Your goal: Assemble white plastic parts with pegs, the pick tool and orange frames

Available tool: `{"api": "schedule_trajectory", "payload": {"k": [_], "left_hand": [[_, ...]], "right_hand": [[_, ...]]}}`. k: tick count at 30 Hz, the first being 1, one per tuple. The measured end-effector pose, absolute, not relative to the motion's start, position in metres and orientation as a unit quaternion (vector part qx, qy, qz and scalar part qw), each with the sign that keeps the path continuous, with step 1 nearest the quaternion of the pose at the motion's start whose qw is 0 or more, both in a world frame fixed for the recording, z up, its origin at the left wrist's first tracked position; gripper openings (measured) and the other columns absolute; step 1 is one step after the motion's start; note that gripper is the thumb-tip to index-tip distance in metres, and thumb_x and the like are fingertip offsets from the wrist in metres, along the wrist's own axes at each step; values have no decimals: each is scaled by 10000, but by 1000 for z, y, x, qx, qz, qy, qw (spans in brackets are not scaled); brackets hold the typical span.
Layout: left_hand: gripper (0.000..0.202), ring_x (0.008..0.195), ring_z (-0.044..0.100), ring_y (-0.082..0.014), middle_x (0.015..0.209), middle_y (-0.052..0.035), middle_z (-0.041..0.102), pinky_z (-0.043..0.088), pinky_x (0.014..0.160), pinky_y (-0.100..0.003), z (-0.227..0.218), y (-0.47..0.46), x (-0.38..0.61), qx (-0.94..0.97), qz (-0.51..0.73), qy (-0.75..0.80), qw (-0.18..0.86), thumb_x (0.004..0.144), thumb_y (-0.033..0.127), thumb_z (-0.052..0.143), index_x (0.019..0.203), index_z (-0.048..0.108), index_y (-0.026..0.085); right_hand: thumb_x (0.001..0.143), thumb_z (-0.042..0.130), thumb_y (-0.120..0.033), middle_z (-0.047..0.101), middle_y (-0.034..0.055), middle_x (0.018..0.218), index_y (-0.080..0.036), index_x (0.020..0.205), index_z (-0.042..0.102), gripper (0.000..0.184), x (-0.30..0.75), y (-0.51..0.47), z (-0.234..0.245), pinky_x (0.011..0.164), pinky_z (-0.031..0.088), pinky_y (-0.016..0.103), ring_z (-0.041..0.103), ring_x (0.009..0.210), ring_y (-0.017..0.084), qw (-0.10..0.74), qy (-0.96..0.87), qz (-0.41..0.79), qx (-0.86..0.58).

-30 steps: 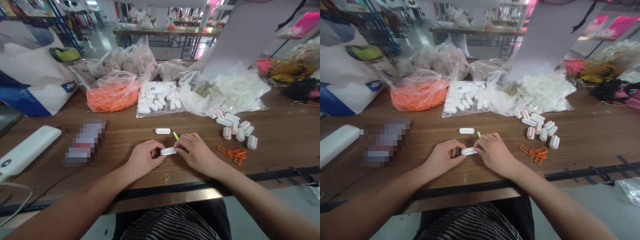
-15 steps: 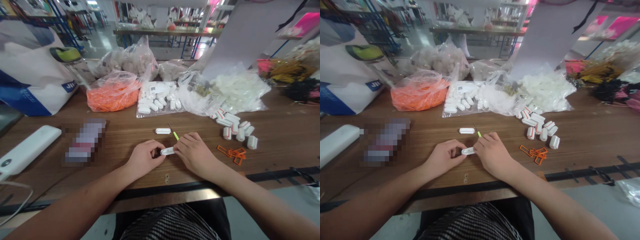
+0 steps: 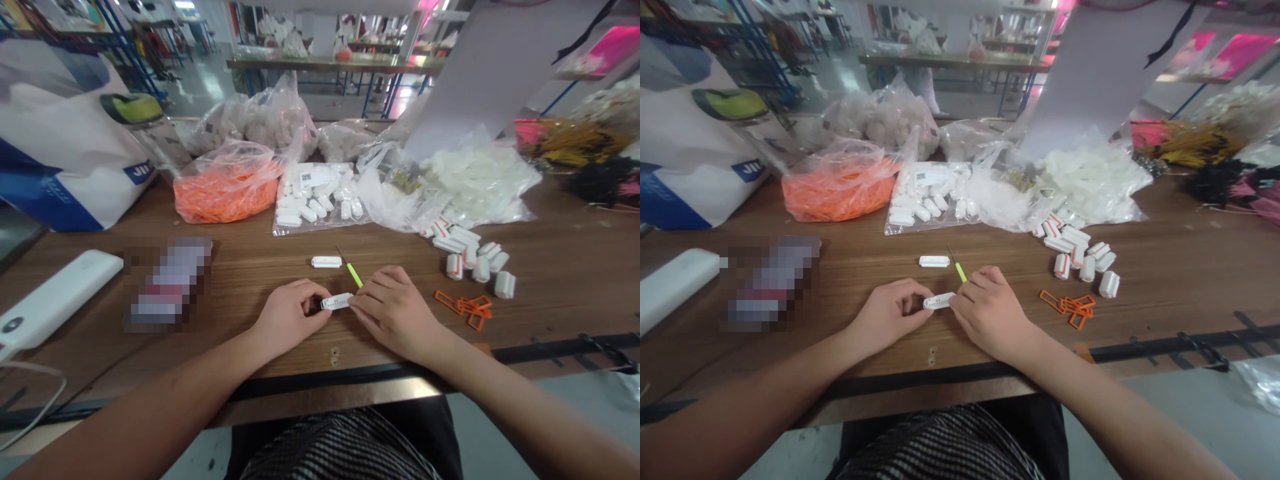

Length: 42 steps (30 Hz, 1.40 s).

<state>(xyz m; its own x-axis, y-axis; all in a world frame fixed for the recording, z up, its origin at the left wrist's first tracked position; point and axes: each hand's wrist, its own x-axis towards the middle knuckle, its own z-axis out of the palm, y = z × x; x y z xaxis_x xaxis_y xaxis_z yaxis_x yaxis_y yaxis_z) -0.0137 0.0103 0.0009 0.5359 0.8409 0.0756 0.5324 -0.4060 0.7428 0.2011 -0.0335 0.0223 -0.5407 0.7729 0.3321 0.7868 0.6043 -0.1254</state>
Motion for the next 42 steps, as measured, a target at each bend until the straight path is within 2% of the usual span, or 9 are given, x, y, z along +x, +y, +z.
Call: {"api": "schedule_trajectory", "payload": {"k": [6, 12, 17, 24, 29, 32, 37, 42], "left_hand": [[123, 524, 422, -91, 608, 53, 473, 331, 529, -217, 1, 10, -14, 809, 228, 419, 343, 766, 201, 648, 869, 711, 221], [130, 523, 424, -92, 592, 56, 460, 334, 533, -221, 2, 12, -15, 807, 225, 425, 343, 754, 199, 650, 870, 709, 207], [137, 527, 438, -95, 600, 55, 471, 347, 538, -225, 2, 13, -15, 810, 218, 423, 342, 761, 229, 647, 884, 704, 209], [129, 521, 434, -94, 600, 56, 478, 346, 537, -224, 0, 13, -16, 814, 224, 416, 337, 757, 213, 651, 877, 701, 214], [131, 520, 430, -93, 600, 58, 466, 346, 535, -220, 0, 13, -17, 817, 224, 413, 335, 764, 211, 652, 885, 700, 216], [124, 523, 431, -93, 598, 56, 466, 344, 534, -220, 1, 13, -16, 816, 227, 413, 336, 764, 205, 650, 877, 700, 212], [121, 526, 427, -94, 604, 53, 466, 344, 530, -217, 3, 12, -15, 813, 226, 416, 338, 764, 207, 646, 870, 703, 217], [117, 526, 426, -93, 603, 52, 476, 342, 527, -215, 3, 11, -14, 809, 226, 423, 340, 758, 208, 653, 865, 702, 214]], "right_hand": [[922, 471, -178, 688, 58, 725, -176, 776, 703, 274, 193, -34, 24, 821, 354, 378, 556, 740, 201, 160, -885, -33, -437], [891, 537, -217, 707, 27, 737, -203, 806, 711, 194, 227, -32, 36, 762, 379, 344, 612, 722, 168, 240, -817, 93, -517], [830, 588, -234, 689, -5, 672, -237, 707, 720, 180, 267, -33, 35, 694, 411, 324, 611, 647, 164, 147, -771, 144, -603], [833, 591, -273, 719, 15, 705, -218, 726, 737, 189, 264, -18, 27, 638, 455, 307, 640, 645, 168, 181, -738, 208, -616], [833, 610, -237, 708, 15, 722, -219, 757, 744, 155, 250, -4, 26, 692, 433, 331, 617, 666, 165, 141, -772, 192, -589], [830, 608, -204, 700, 11, 705, -214, 715, 732, 169, 246, -1, 27, 740, 411, 357, 608, 681, 170, 114, -779, 172, -593], [810, 616, -202, 704, 22, 706, -209, 688, 724, 162, 241, -2, 33, 715, 376, 358, 611, 678, 183, 81, -760, 156, -626], [774, 586, -126, 680, 22, 660, -194, 621, 675, 189, 238, -2, 32, 720, 355, 365, 598, 671, 183, 63, -788, 110, -603]]}}
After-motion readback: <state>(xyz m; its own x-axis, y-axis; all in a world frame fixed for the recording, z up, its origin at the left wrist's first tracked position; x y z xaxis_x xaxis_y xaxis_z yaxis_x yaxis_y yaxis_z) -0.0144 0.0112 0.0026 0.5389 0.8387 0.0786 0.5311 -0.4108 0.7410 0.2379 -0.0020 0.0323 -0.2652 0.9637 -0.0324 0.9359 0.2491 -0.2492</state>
